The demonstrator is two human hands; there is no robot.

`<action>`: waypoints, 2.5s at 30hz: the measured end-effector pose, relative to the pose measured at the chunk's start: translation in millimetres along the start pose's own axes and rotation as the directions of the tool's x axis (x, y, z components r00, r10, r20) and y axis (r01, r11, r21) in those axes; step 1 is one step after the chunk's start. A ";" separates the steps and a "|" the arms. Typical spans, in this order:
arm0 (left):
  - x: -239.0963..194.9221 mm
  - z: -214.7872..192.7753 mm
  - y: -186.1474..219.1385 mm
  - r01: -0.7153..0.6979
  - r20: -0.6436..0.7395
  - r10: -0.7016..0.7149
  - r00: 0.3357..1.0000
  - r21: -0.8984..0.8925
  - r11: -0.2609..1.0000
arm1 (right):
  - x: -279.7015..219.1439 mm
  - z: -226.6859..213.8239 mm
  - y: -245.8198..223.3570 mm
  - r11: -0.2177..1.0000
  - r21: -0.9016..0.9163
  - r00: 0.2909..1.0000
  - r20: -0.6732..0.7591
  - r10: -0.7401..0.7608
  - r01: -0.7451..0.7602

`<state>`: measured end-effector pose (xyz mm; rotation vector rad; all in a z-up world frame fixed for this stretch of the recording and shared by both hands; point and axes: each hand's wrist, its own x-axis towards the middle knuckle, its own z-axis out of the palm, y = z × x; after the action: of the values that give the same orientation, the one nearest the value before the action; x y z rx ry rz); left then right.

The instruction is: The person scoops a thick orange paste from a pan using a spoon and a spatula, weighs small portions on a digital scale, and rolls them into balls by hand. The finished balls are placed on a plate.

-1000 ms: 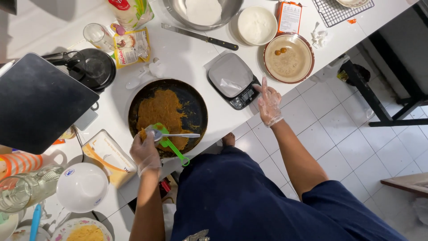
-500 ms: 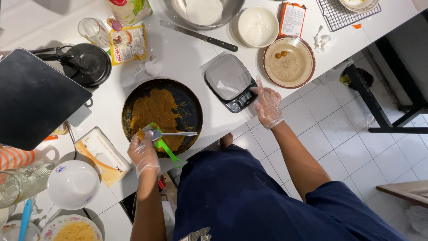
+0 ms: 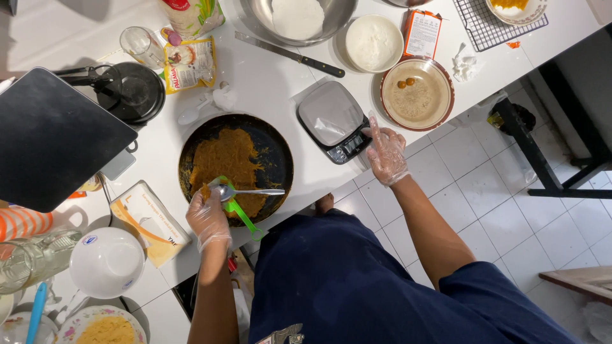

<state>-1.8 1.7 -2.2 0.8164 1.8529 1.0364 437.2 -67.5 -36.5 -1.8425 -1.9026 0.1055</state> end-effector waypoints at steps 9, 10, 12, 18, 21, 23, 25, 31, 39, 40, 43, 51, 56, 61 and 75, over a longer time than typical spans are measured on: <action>-34.7 9.9 37.9 -0.200 0.136 0.191 0.972 0.058 0.978 | 35.9 -4.8 -94.1 0.973 0.128 0.934 -0.328 -0.142 0.193; -32.0 14.3 32.9 -0.245 0.171 0.236 0.957 0.034 0.969 | 44.4 -5.7 -127.3 0.932 0.278 0.959 -0.224 -0.173 0.233; -26.2 21.6 25.3 -0.285 0.182 0.278 0.943 0.017 0.958 | 49.7 -9.7 -180.4 0.859 0.439 0.965 -0.117 -0.236 0.264; -31.3 20.5 46.5 -0.223 0.351 0.193 0.916 0.046 0.974 | 33.4 32.3 -214.7 0.875 0.323 0.847 0.507 0.161 -0.359; -29.4 11.0 43.7 -0.214 0.277 0.177 0.945 0.111 0.970 | 28.7 38.4 -209.1 0.875 0.257 0.832 0.499 0.245 -0.411; -35.7 4.3 56.3 -0.184 0.251 0.165 0.954 0.057 0.981 | 23.0 17.1 -216.2 0.993 -0.068 0.972 0.223 -0.077 0.095; -33.1 -3.3 44.9 -0.171 0.247 0.169 0.954 -0.016 0.985 | 24.2 18.5 -214.5 0.984 -0.132 0.971 0.226 -0.083 0.115; -5.9 -7.1 9.1 -0.169 0.249 0.196 0.948 -0.125 0.978 | 54.5 34.3 -219.7 0.945 -0.313 0.943 0.333 0.015 0.095; -33.8 -27.7 52.1 -0.084 0.496 0.241 0.834 -0.318 0.944 | 85.1 14.2 -271.2 0.891 0.168 0.905 -0.137 -0.403 0.422; -31.8 -29.6 46.2 -0.067 0.558 0.266 0.786 -0.351 0.934 | 88.1 0.9 -286.5 0.804 0.346 0.875 -0.159 -0.458 0.484; -28.7 -31.6 37.6 -0.011 0.665 0.299 0.684 -0.401 0.916 | 86.7 0.6 -294.9 0.643 0.560 0.835 -0.184 -0.518 0.522; -19.2 -39.4 38.7 -0.100 0.727 0.296 0.619 -0.301 0.948 | 74.3 25.2 -283.1 0.650 0.633 0.887 -0.135 -0.442 0.420; 26.4 -42.0 27.2 -0.576 0.533 0.482 0.695 0.011 0.817 | 69.9 53.5 -272.8 0.719 0.631 0.944 -0.065 -0.325 0.291; 86.6 -97.8 102.3 -0.786 0.266 0.873 0.408 0.589 0.188 | 78.0 24.7 -284.0 0.718 0.660 0.962 -0.026 -0.273 0.222; 164.4 -112.7 117.8 -0.570 0.624 0.770 0.138 0.685 -0.453 | 72.6 12.0 -282.8 0.695 0.716 0.994 0.011 -0.105 0.066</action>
<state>-157.9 152.4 78.7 3.3100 1.7082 0.4248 174.3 -19.5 81.6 -1.2092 -1.6257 0.7626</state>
